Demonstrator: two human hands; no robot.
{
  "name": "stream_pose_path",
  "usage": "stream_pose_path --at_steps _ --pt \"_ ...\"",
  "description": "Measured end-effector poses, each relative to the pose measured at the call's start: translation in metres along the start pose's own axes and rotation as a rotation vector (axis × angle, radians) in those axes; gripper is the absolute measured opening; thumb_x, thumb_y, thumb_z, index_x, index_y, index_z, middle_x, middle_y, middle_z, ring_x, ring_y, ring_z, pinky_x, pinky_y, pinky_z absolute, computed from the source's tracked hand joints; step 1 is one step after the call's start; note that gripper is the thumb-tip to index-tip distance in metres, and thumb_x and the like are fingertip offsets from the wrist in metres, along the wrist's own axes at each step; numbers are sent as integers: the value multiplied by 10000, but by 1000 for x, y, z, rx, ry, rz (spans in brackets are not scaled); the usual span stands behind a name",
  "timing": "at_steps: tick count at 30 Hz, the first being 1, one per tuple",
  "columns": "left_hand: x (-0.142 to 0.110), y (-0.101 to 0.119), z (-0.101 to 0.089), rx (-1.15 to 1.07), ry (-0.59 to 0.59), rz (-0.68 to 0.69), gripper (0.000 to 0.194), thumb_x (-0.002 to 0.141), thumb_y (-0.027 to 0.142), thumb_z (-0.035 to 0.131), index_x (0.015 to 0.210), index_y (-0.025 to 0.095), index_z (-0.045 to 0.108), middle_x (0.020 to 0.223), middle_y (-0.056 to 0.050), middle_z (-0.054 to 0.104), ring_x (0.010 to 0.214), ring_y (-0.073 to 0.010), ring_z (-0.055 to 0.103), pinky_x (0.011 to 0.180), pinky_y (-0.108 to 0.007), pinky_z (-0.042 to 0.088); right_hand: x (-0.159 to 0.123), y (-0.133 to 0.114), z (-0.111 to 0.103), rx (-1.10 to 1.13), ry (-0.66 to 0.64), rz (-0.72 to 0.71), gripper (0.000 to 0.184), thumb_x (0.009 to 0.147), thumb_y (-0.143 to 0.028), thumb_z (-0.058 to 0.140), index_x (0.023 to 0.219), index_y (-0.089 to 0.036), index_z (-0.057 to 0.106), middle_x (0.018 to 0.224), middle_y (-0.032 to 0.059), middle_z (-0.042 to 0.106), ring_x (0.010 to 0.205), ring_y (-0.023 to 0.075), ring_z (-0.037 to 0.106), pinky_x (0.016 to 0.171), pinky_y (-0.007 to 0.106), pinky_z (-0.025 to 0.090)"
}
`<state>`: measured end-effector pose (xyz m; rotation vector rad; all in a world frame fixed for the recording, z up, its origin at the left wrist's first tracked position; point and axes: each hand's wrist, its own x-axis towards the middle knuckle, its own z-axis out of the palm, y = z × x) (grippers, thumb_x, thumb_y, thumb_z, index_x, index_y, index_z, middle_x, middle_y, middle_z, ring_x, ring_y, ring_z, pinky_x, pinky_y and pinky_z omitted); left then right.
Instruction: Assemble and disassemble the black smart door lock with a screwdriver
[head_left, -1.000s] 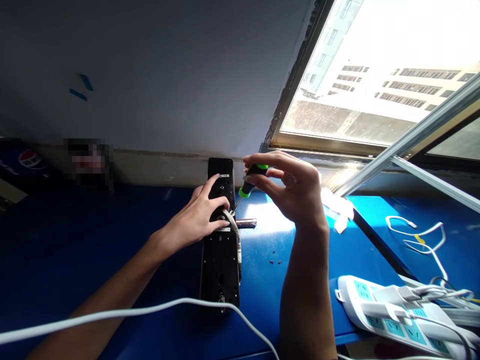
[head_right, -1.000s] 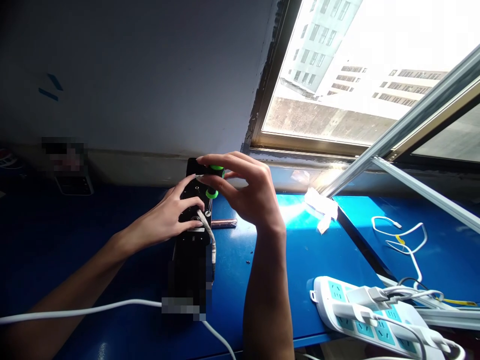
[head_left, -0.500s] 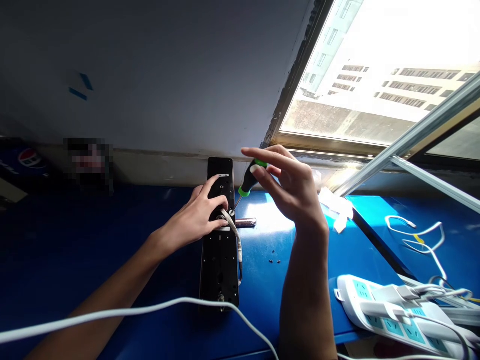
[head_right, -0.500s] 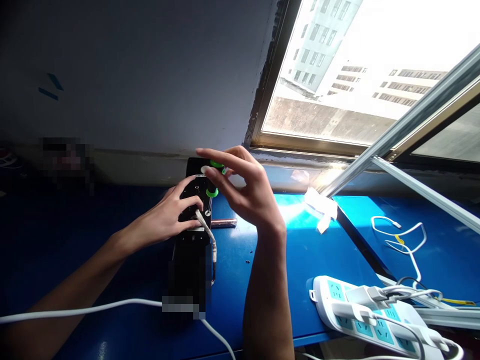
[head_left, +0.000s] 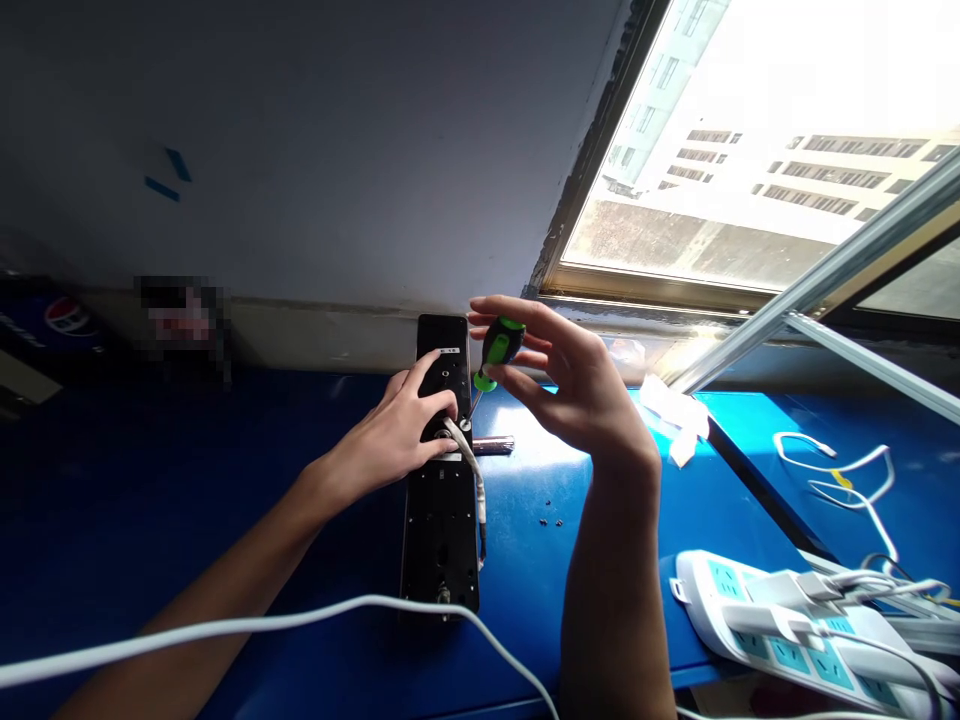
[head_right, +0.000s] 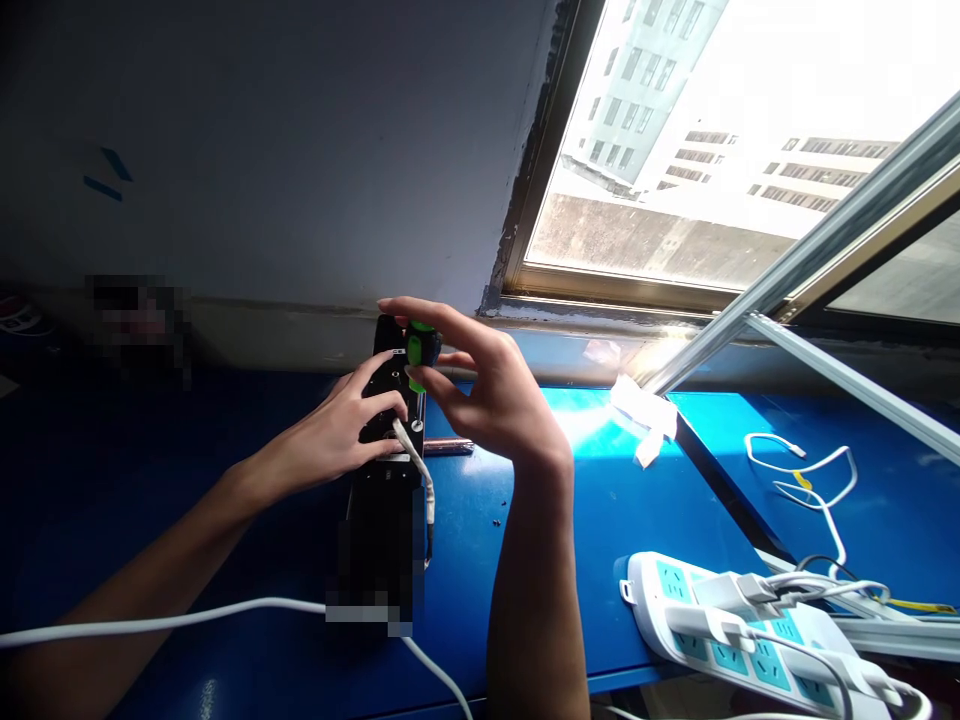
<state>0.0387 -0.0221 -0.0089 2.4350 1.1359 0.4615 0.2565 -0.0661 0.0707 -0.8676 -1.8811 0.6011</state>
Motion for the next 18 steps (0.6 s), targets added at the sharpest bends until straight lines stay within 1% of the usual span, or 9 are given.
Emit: stream_pose_path --at_steps 2,5,8,11,13,15,18 --pt "0 1 0 11 5 6 252 903 444 745 1069 262 690 1760 -2 88 1570 -433 262 1257 -617 358 -2 -4 -1 -5 -42 17 470 946 -74 626 1363 -289 646 1347 -8 712 1246 186 702 1051 351 620" --pt "0 2 0 18 19 6 247 909 440 735 1069 258 691 1762 -7 80 1560 -429 283 1257 -614 360 -3 -7 -2 -85 -27 5 426 919 -69 658 1290 -276 690 1271 -19 753 1157 181 744 1005 351 648" --pt "-1 2 1 17 25 5 252 911 456 722 1066 259 697 1762 1 85 1551 -426 303 1255 -612 368 -1 -6 1 -155 -19 -17 417 892 -64 683 1253 -271 716 1246 -13 767 1119 192 756 973 365 665" --pt "-1 2 1 22 17 0 273 914 476 712 1080 260 697 1767 7 75 1562 -432 287 1254 -624 369 1 -3 4 -216 55 -23 371 868 -148 763 1219 -263 731 1188 -6 777 989 182 775 875 338 689" --pt "-2 1 0 24 5 -2 305 913 501 710 1103 263 698 1774 9 39 1578 -443 256 1256 -631 361 2 -2 4 -229 119 -16 369 863 -195 785 1222 -261 726 1182 -8 774 943 174 774 846 331 692" --pt "-2 1 -3 33 -9 -1 364 895 546 727 1135 273 701 1778 3 18 1599 -447 196 1268 -637 332 0 -4 -1 -221 177 -24 381 890 -181 743 1260 -263 704 1231 -6 760 1006 185 768 885 340 683" --pt "-3 3 -13 61 -34 32 536 813 634 793 1231 314 692 1779 -8 46 1623 -446 84 1278 -661 292 -8 -9 -15 -228 254 -22 431 909 -144 679 1322 -268 661 1275 24 738 1093 209 746 900 335 668"
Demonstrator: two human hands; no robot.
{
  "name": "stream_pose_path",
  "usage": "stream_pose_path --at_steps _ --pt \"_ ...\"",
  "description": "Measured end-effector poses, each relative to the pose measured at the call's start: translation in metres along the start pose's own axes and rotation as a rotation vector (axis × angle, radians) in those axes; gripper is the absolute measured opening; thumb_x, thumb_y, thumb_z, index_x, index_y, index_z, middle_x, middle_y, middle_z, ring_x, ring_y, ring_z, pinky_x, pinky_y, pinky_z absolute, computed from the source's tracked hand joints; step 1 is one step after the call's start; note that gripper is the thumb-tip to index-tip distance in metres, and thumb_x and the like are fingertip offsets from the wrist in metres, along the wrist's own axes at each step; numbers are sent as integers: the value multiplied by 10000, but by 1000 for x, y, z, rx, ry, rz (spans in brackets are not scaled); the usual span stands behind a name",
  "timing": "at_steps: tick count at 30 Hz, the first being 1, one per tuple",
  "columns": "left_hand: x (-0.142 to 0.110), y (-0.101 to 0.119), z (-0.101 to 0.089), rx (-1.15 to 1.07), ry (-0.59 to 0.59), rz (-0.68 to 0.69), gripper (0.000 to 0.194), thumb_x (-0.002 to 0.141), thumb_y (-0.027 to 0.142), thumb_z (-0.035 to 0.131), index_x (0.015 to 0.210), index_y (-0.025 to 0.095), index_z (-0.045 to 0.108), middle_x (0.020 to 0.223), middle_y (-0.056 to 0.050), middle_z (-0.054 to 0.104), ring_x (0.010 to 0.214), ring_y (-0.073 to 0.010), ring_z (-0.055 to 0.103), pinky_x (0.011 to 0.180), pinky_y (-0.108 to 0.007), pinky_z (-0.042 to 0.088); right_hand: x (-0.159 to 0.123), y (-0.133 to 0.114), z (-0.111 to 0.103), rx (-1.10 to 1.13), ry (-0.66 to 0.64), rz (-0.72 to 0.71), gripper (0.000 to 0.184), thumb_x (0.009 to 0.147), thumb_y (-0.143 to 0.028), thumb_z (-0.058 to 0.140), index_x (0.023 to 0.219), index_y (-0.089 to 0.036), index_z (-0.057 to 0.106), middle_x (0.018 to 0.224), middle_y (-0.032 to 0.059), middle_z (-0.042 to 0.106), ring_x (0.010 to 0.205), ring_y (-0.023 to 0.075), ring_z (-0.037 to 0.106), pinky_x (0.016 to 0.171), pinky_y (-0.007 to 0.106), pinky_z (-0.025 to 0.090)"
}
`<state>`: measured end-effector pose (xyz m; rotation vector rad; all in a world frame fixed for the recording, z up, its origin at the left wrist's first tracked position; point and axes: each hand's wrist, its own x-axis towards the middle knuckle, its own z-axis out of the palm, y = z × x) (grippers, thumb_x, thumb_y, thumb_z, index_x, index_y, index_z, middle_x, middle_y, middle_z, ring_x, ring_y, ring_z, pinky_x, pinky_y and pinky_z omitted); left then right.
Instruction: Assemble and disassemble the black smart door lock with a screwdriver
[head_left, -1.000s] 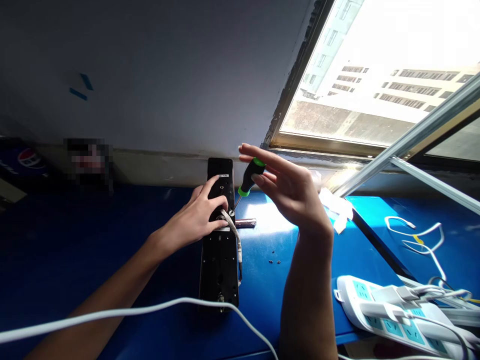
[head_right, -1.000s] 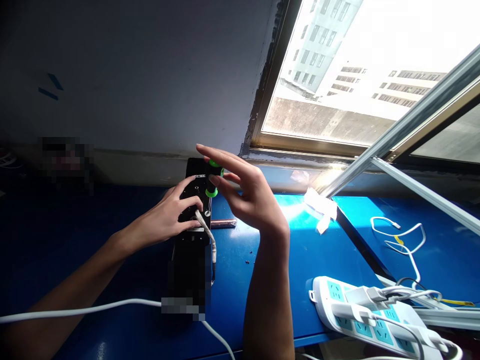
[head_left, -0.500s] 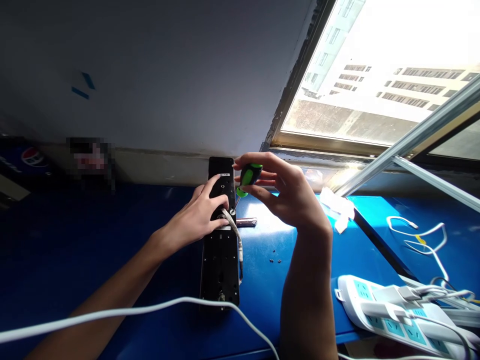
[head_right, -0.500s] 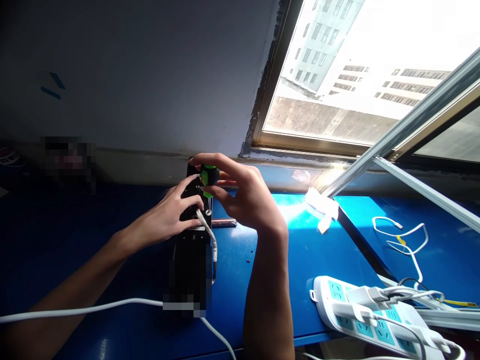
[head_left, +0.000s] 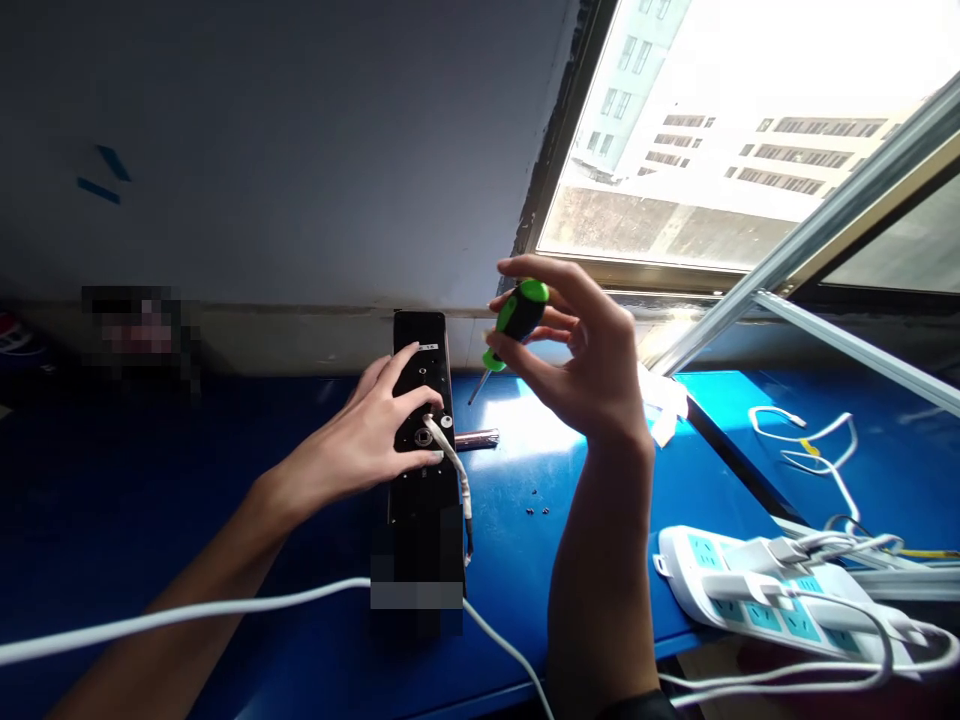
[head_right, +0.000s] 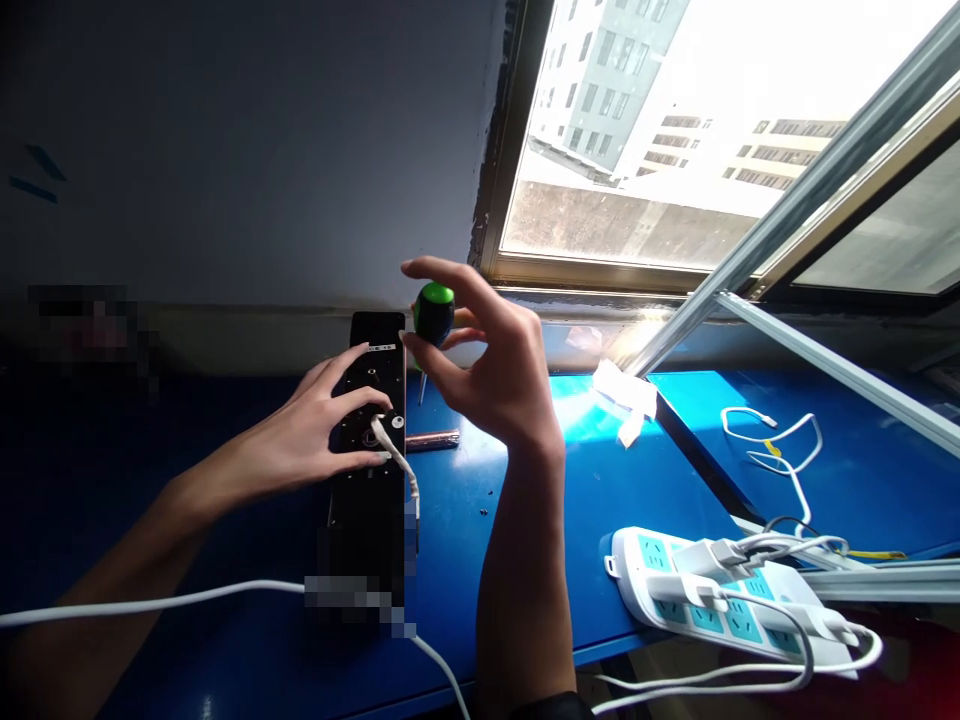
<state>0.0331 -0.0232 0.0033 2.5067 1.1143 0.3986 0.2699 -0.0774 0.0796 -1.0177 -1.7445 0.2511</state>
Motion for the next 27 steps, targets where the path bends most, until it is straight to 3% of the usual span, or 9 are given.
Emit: stream_pose_path --at_steps 3,6,8,11,16,21,27 --pt "0 9 -5 -11 -3 111 653 759 706 811 1289 349 680 1773 14 124 1627 -444 67 1267 -656 326 -7 4 -21 -53 -112 129 403 879 -174 727 1266 -272 675 1169 39 756 1004 216 761 882 350 667" --pt "3 25 4 -40 15 261 504 875 659 734 1247 318 705 1685 -23 375 1599 -379 247 1263 -580 391 -16 17 -38 -109 -349 351 316 808 -209 803 1104 -248 698 954 17 757 796 207 768 648 322 649" --pt "7 36 18 -49 -18 348 398 957 560 687 1244 284 709 1549 -65 555 1538 -335 387 1232 -522 454 -20 27 -44 -181 -434 482 293 778 -214 827 1041 -234 698 863 11 745 708 198 756 535 276 583" --pt "12 46 41 20 -50 454 249 1011 404 651 1185 243 728 1430 -88 657 1486 -327 458 1200 -513 485 -25 39 -50 -212 -425 553 282 774 -225 831 1019 -221 690 858 15 751 672 181 747 501 243 529" --pt "14 48 59 169 -28 508 174 1006 318 658 1097 193 738 1394 -126 676 1447 -371 491 1126 -549 534 -29 60 -53 -145 -402 535 346 763 -336 862 1040 -217 693 940 47 749 807 204 746 595 267 570" --pt "13 44 60 162 10 546 186 1001 282 667 1101 145 742 1367 -156 689 1418 -382 518 1126 -564 528 -30 73 -51 -87 -424 563 360 748 -353 876 1030 -222 694 929 40 730 801 207 738 621 284 599" --pt "11 41 42 -16 -32 478 229 994 325 694 1164 183 750 1227 -93 761 1423 -330 512 1112 -492 545 -30 56 -56 27 -340 495 391 760 -332 883 1076 -229 678 973 35 747 817 215 771 714 343 665"
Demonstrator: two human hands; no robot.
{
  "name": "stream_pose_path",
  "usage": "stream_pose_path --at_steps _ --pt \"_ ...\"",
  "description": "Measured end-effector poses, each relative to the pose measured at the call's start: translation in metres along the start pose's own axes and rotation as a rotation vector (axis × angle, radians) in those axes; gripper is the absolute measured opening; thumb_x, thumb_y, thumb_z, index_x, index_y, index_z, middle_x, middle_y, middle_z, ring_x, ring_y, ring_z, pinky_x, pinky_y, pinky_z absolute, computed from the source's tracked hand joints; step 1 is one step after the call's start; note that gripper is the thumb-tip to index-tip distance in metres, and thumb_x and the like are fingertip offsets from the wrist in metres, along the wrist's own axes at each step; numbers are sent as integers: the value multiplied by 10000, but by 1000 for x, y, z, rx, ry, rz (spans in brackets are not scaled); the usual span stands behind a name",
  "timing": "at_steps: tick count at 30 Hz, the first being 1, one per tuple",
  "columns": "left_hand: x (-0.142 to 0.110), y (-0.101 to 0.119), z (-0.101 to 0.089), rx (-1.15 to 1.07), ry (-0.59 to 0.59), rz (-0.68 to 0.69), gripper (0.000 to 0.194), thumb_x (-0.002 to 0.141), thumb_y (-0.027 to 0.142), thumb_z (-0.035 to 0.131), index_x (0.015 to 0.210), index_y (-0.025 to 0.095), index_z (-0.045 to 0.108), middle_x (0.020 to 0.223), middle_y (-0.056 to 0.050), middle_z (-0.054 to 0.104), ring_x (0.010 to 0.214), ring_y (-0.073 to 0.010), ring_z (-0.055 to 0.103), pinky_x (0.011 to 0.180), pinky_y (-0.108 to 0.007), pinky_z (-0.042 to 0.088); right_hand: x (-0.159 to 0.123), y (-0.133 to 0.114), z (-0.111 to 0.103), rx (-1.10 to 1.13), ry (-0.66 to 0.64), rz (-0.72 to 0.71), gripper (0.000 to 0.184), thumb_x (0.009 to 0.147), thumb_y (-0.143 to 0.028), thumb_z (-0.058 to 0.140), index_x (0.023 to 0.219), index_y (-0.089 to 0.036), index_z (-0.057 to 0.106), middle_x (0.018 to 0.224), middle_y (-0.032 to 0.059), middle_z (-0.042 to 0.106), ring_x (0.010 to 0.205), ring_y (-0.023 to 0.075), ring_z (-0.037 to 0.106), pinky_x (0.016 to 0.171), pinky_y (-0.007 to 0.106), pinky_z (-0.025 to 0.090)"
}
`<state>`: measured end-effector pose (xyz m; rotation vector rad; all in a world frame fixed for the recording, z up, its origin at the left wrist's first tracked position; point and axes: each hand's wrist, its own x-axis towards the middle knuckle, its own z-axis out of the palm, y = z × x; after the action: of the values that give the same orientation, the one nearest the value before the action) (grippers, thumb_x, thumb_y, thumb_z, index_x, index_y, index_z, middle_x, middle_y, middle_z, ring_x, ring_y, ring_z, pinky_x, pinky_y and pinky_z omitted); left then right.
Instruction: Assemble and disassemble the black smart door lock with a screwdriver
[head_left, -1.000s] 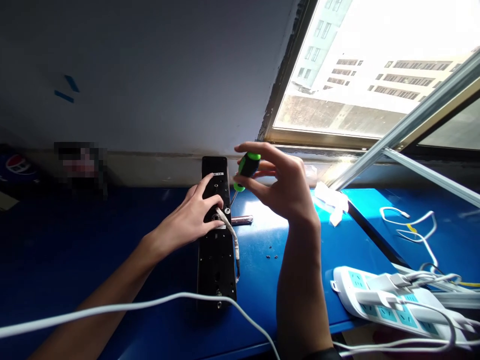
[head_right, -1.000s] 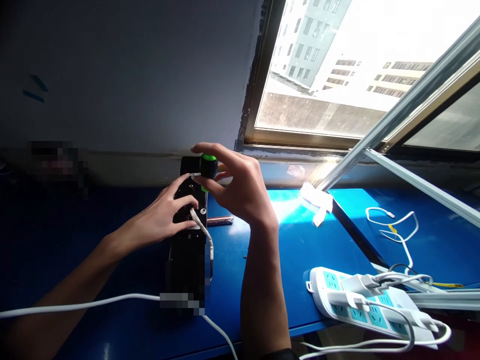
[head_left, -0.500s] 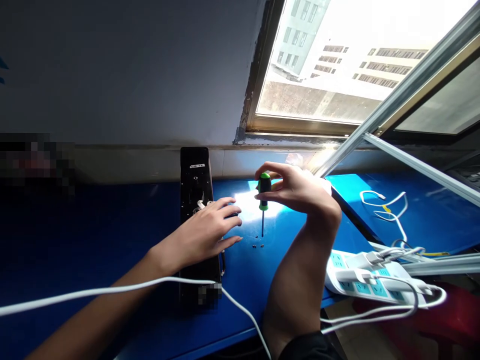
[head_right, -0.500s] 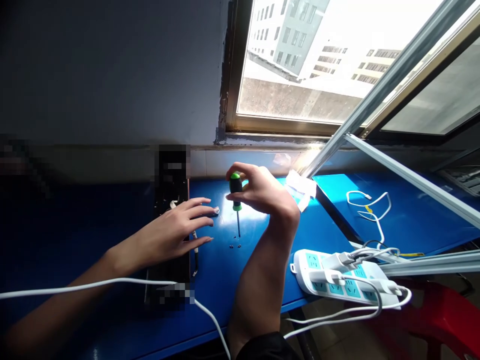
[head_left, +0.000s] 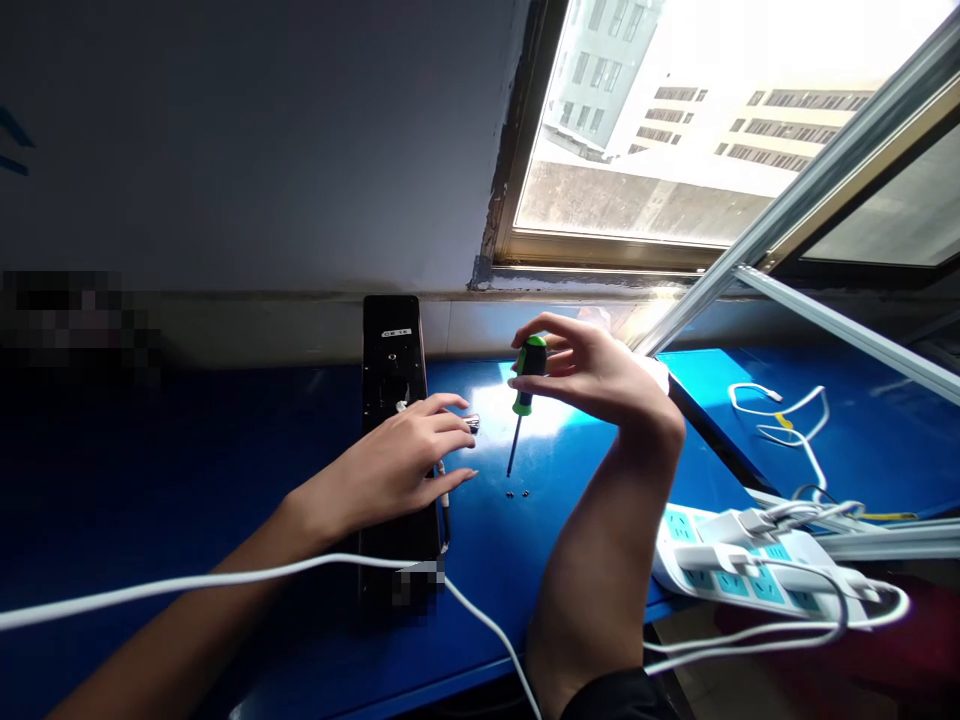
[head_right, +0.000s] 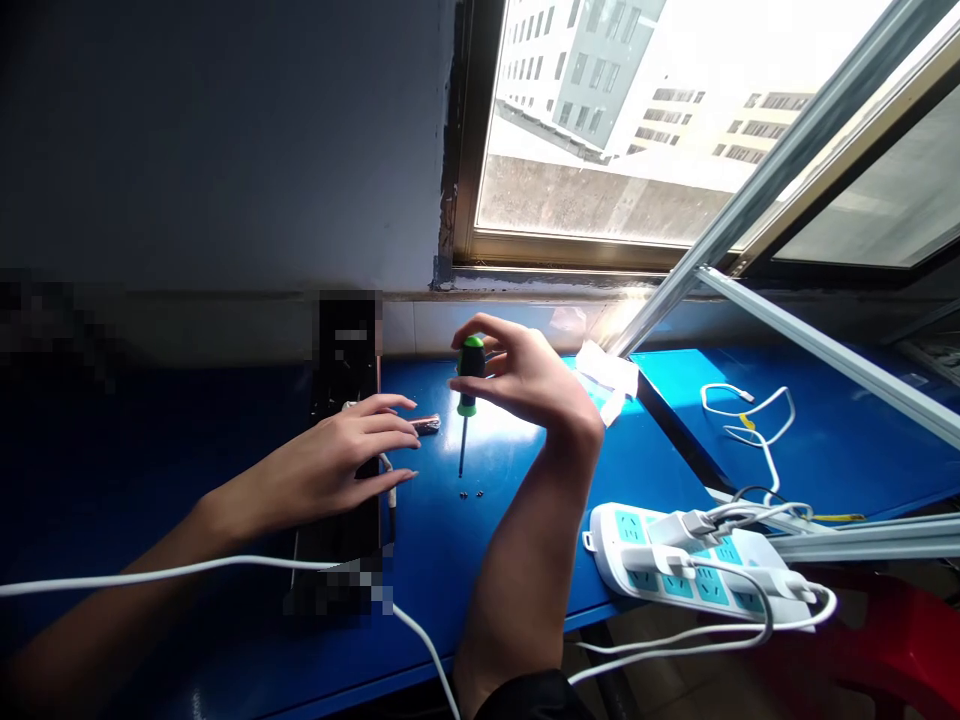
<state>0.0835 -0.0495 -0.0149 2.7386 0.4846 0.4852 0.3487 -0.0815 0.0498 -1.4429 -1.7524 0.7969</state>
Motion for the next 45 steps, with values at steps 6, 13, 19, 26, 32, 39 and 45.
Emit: stream_pose_path --at_steps 6,13,19,26,32,39,45 --pt "-7 -4 -21 -92 49 -53 217 928 344 783 1111 227 790 1138 -59 797 1414 -317 504 1091 -461 542 -7 -29 7 169 218 -312 424 774 -300 894 1137 -225 687 962 14 745 878 206 781 811 360 704" --pt "-9 -6 -27 -90 64 -40 180 910 237 799 1079 176 797 1090 -60 807 1382 -316 519 1089 -456 534 -5 -47 18 205 319 -483 405 781 -318 905 1119 -265 687 956 7 746 906 216 788 780 365 721" --pt "-9 -6 -30 -88 86 -34 89 943 166 744 1011 179 801 1021 -54 804 1333 -307 552 1045 -433 552 -2 -42 18 179 371 -546 401 810 -357 885 1150 -289 684 1018 14 738 939 221 786 767 362 720" --pt "-10 -5 -30 -150 134 -39 50 914 184 785 957 167 806 947 -56 799 1263 -286 587 1006 -396 556 -2 -43 18 193 370 -554 440 783 -280 909 1165 -277 689 998 11 746 929 223 795 778 363 725" --pt "-10 -2 -33 -180 146 -99 109 893 230 817 806 172 785 885 -56 784 1223 -282 607 958 -385 559 -7 -52 22 176 358 -558 440 792 -270 897 1176 -282 683 1041 5 742 978 227 782 808 392 721" --pt "-11 4 -36 -273 221 -110 102 884 236 824 804 182 792 872 -59 789 1208 -276 623 914 -364 587 -11 -59 26 109 474 -595 441 804 -291 889 1189 -324 678 1102 17 725 943 212 759 830 399 702" --pt "-25 13 -26 -231 296 -140 39 889 213 810 854 198 815 878 -63 792 1229 -290 623 971 -416 589 -18 -67 42 97 479 -561 431 820 -360 876 1197 -343 668 1090 26 705 963 251 752 839 439 699"
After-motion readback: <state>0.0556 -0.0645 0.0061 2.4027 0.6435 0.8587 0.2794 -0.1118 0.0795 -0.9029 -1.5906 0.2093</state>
